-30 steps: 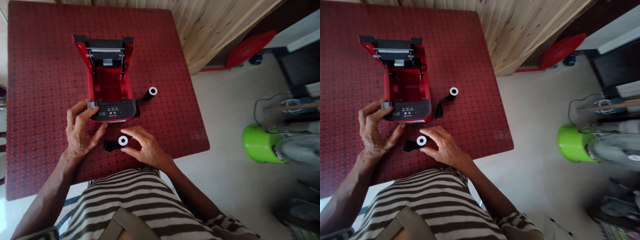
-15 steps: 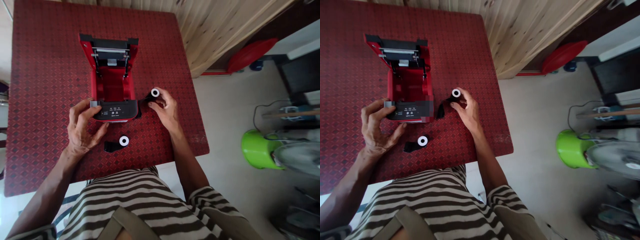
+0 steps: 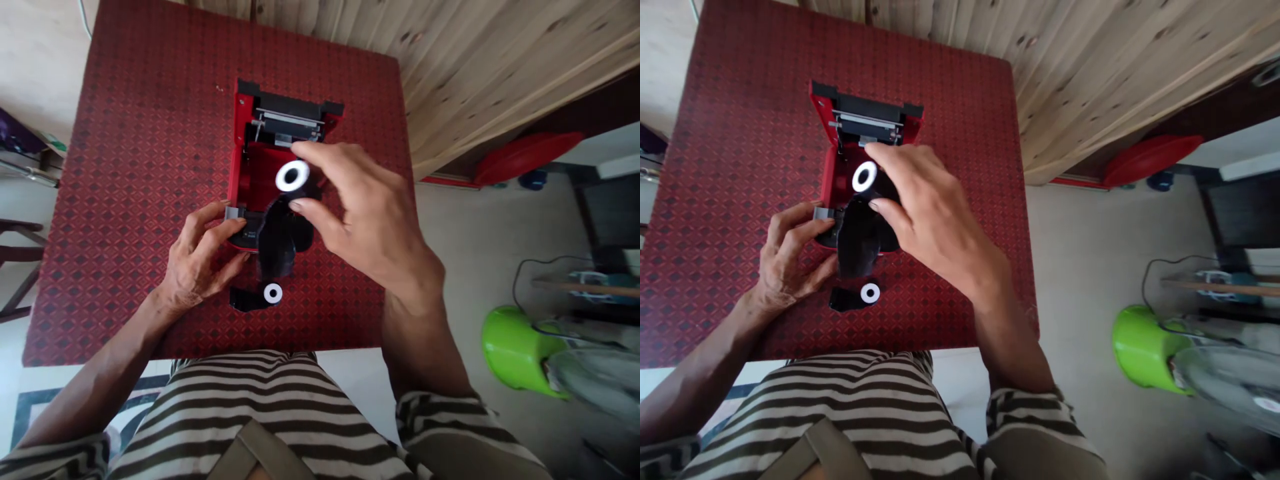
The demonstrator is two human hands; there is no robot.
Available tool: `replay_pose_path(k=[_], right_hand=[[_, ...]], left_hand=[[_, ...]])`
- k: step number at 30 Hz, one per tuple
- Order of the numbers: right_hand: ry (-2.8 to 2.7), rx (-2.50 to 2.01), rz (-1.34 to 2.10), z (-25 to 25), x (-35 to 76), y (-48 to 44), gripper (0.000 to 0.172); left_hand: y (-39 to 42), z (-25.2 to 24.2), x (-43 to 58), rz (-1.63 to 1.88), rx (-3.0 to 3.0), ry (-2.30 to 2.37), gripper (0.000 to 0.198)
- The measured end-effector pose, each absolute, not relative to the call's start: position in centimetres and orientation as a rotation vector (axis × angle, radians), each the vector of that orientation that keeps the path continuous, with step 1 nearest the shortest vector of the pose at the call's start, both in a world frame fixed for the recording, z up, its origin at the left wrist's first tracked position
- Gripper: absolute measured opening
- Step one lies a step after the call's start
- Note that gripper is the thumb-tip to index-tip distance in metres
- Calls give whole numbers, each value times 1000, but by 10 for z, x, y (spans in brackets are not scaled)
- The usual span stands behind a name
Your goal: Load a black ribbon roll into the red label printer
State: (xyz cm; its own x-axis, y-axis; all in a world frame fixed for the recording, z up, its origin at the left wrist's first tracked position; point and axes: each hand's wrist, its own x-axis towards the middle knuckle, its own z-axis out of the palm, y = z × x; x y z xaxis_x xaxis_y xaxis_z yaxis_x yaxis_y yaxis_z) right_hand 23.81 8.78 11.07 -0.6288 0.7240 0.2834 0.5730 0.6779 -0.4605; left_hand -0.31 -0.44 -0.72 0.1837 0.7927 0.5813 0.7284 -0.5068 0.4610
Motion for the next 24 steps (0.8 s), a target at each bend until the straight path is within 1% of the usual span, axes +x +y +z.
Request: replay_pose_path(k=[5,9,13,21,22,24], right_hand=[[-2682,-1102,402,86,195,117,28],[-2809,-1248,329,77,183,128,27],[-2903,-1288,285,71,179,135,21],[-2830,-1230,448,62,182,140,22],[-2817,-1204,468,65,185,139,24],[-2775,-1124,518,74,193,132,34]], left_hand=[[-6,-12,-5,1207,2356,1498,61],[-6,-12,-6,1205,2342,1488,65],[-7,-11,-5,1199,2342,1499,64],[-5,-11,-3,1211,2364,1563,61],[-5,-11,-3,1219,2360,1559,60],[-5,-9,-3,1241,2343,1520,58]])
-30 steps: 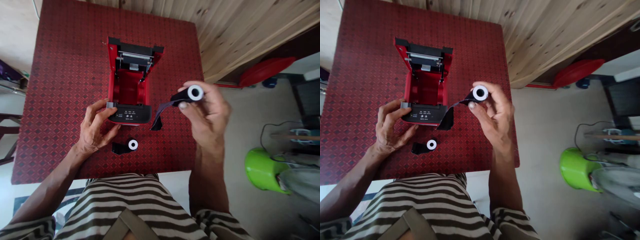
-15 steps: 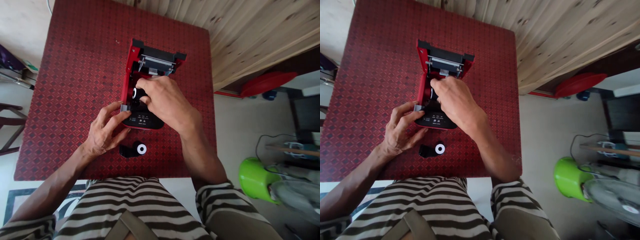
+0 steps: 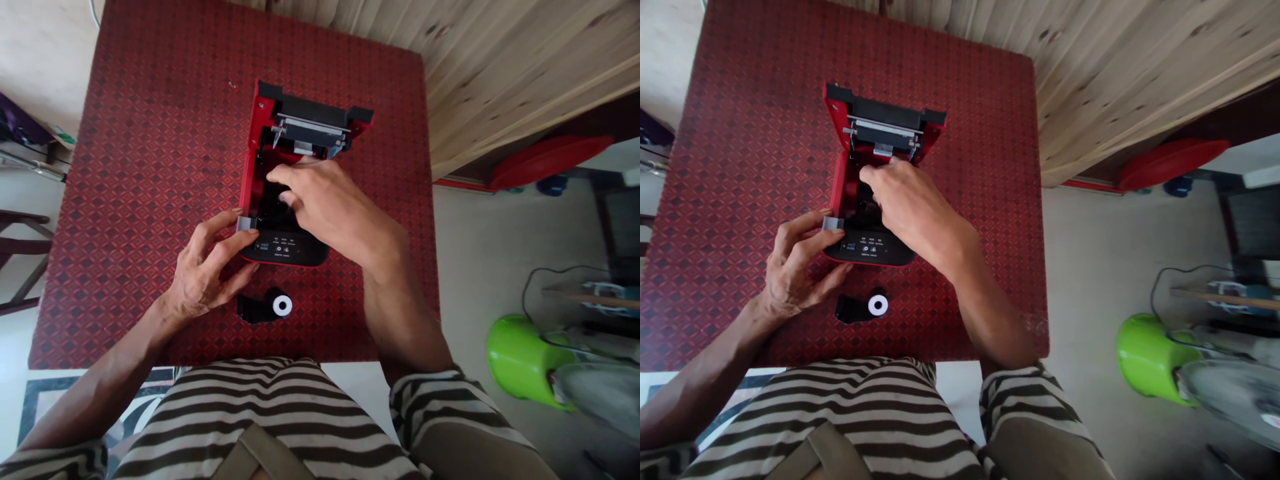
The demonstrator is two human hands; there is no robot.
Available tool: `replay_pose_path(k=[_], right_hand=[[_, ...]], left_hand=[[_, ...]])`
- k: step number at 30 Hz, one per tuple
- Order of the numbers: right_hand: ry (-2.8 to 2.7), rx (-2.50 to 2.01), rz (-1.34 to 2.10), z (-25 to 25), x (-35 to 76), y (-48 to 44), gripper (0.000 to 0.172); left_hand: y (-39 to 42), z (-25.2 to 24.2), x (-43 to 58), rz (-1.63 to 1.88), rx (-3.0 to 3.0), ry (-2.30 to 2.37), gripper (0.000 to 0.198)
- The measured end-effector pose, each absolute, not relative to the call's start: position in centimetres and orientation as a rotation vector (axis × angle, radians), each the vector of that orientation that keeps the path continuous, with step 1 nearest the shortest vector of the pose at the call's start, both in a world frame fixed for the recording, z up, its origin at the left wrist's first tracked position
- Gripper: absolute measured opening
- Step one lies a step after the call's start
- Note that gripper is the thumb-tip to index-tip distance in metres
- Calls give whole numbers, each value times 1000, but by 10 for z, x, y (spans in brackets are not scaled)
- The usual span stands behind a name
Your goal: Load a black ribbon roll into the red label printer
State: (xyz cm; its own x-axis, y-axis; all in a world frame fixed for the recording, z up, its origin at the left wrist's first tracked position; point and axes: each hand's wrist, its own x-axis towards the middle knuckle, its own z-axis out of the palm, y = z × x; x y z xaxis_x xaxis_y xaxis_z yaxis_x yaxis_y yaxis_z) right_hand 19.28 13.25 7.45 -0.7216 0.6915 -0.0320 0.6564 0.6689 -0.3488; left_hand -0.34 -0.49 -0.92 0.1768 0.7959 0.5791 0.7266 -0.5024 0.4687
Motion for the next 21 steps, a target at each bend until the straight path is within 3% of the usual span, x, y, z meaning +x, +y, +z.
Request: replay_pose_path(k=[4,11,14,18,21], right_hand=[[-2647,-874,682,98,215,114,51],[-2436,-823,541,87,222,93,21],[-2356,-812,387,75,216,85,20],[-2255,-812,178,63,214,73,18],[-2207,-808,115,56,214,65,16]], left_hand=[[-6,3,-11,1270,2213,1458,55],[43,55,-41,1304,2133,1502,64],[86,73,-42,1179,2340,1553,75],[121,78,-29,1081,2241,1380,70],[115,75,-22,1060,2325,1285,53]])
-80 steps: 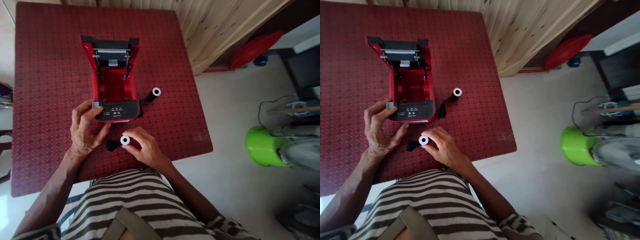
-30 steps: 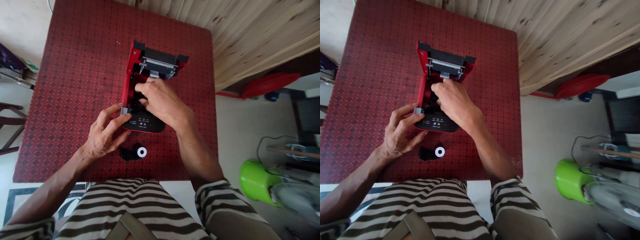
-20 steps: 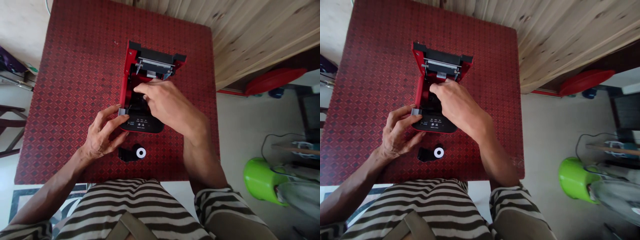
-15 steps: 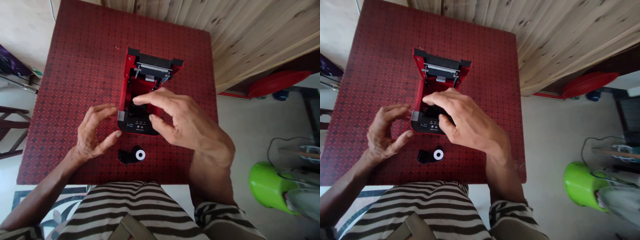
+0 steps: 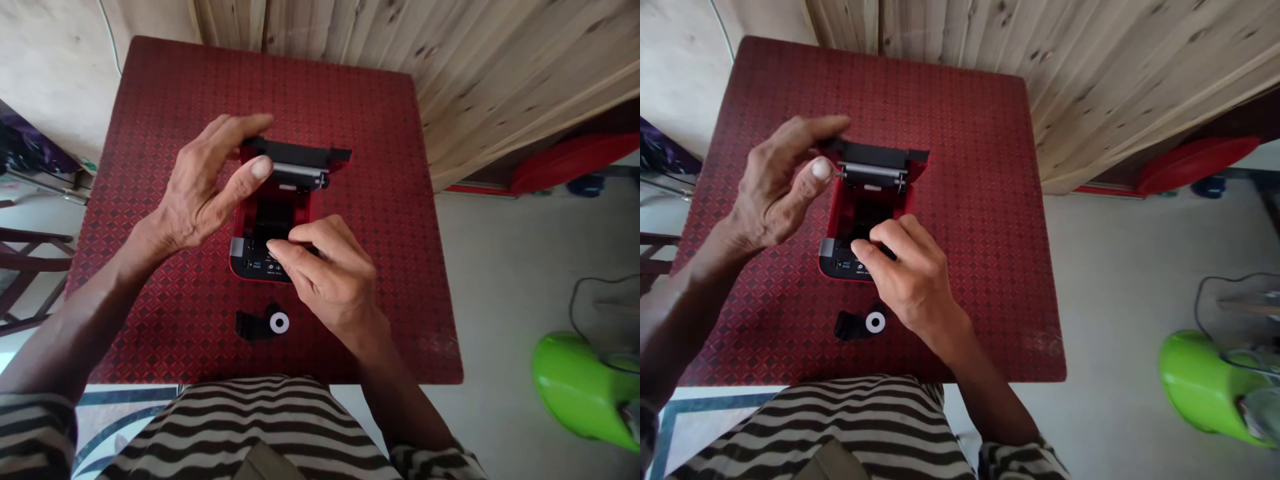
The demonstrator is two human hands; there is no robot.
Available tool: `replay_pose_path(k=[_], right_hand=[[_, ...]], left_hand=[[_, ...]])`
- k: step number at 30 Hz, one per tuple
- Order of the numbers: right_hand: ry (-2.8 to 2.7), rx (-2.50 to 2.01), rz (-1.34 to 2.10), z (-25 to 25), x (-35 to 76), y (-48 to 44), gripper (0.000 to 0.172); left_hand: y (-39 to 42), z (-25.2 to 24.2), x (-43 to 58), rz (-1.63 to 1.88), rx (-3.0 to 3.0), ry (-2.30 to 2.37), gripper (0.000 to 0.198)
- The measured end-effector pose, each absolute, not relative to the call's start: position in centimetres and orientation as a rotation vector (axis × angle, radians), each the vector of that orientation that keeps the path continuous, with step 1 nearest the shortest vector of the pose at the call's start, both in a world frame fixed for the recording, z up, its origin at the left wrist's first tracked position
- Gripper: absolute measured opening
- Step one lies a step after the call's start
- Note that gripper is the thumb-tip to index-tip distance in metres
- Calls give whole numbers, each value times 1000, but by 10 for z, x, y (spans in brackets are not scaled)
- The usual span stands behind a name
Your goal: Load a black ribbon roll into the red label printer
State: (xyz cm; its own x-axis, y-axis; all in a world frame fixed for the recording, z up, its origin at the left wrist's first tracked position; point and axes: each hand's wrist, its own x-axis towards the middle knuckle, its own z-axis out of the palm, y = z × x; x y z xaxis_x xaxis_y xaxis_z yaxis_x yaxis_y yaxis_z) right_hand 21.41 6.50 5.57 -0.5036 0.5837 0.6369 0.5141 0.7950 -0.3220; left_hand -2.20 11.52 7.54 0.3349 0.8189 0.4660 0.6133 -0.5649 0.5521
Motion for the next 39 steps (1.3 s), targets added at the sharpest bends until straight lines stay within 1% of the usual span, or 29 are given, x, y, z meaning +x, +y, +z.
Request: replay_pose_path(k=[2,5,10,16,22,28,31,35,39], right_hand=[[-2183,-810,103,51,215,60,17],[-2183,-809,78,45,215,54,20],[-2187,-830,56,38,215,50,21],[-2172,-841,80,39,215,48,21],[-2151,-858,90,41,221,44,25],[-2081,-899,149,43,229,34,35],[-1964,-971,160,41,238,28,39],[-1820,-1090,176,26,257,17,34],[-1709,-1196,328,-2,271,5,22]], left_hand=[[101,73,-22,1054,2390,1228,46],[76,66,-26,971,2416,1124,46],[52,47,-28,913,2437,1114,56],[50,38,-23,906,2375,1229,66],[48,33,-22,968,2646,1174,83],[45,28,-21,958,2663,1222,84],[44,24,-22,969,2638,1219,82],[41,20,-22,972,2592,1204,78],[39,22,-20,947,2605,1250,77]])
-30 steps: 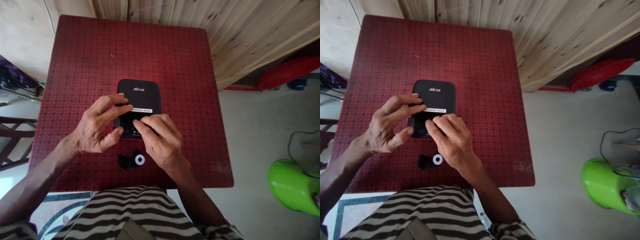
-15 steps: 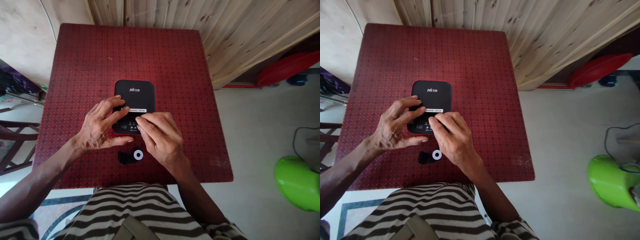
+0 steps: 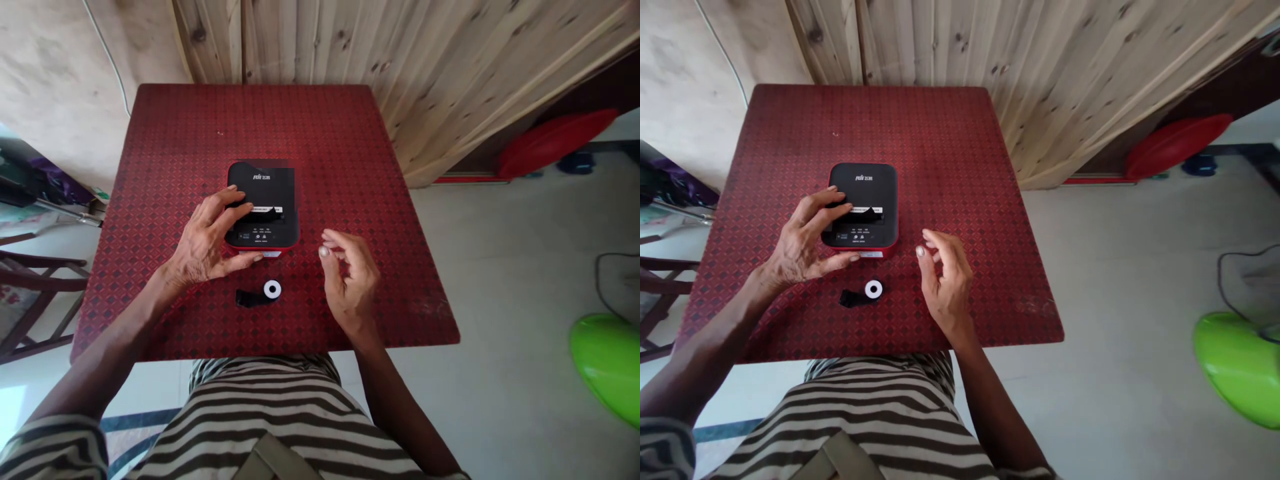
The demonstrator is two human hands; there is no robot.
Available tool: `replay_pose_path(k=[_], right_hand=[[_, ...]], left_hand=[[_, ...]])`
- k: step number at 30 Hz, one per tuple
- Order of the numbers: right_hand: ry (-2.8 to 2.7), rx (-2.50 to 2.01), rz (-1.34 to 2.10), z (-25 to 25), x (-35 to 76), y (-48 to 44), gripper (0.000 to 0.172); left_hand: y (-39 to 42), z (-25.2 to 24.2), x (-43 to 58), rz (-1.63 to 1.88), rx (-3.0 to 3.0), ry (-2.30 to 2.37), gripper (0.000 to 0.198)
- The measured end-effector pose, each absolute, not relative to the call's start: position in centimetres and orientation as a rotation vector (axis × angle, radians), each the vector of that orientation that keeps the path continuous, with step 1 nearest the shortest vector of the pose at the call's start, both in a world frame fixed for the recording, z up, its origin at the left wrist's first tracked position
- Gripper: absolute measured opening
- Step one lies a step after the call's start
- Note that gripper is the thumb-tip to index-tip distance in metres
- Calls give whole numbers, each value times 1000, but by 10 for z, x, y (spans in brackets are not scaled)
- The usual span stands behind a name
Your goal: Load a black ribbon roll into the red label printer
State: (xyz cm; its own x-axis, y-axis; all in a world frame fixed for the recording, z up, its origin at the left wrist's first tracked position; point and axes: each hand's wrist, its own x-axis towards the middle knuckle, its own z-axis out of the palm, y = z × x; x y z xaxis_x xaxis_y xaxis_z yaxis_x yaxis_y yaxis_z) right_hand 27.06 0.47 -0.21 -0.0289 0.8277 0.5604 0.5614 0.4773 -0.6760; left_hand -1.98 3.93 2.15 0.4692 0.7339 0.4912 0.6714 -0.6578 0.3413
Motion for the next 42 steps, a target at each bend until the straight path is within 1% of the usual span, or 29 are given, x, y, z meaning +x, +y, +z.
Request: replay_pose_path(k=[2,4,8,9,11,13,15,19,22,31,37,42], right_hand=[[-1669,-1221,414,-15,271,2,21],[-1642,-1234,485,-26,269,3,25],[-1613,-1222,624,-42,259,13,48],[-1620,-1218,649,-45,257,16,54],[-1666,-1205,670,-48,253,20,62],[-1741,-1166,677,-48,251,22,63],[-1796,-1112,690,-47,251,23,60],[-1832,-1089,662,-46,252,24,58],[-1862,-1096,621,-47,252,25,57],[-1862,-1081,547,-51,251,24,45],[-1823,-1098,643,-46,251,22,50],[-1801,-1101,698,-41,253,19,50]], left_hand=[[38,22,-18,970,2600,1272,78],[35,18,-17,1026,2575,1318,85],[29,-8,-15,1171,2392,1451,120],[27,-16,-14,1188,2323,1477,127],[22,-32,-11,1167,2188,1523,132],[18,-45,-6,1144,2121,1543,131],[15,-51,-1,1148,2103,1539,126],[13,-52,4,1159,2081,1543,116],[14,-52,3,1145,2068,1554,116],[14,-52,4,1152,2071,1585,115],[11,-48,4,1140,2100,1580,109],[9,-47,5,1127,2057,1577,111]])
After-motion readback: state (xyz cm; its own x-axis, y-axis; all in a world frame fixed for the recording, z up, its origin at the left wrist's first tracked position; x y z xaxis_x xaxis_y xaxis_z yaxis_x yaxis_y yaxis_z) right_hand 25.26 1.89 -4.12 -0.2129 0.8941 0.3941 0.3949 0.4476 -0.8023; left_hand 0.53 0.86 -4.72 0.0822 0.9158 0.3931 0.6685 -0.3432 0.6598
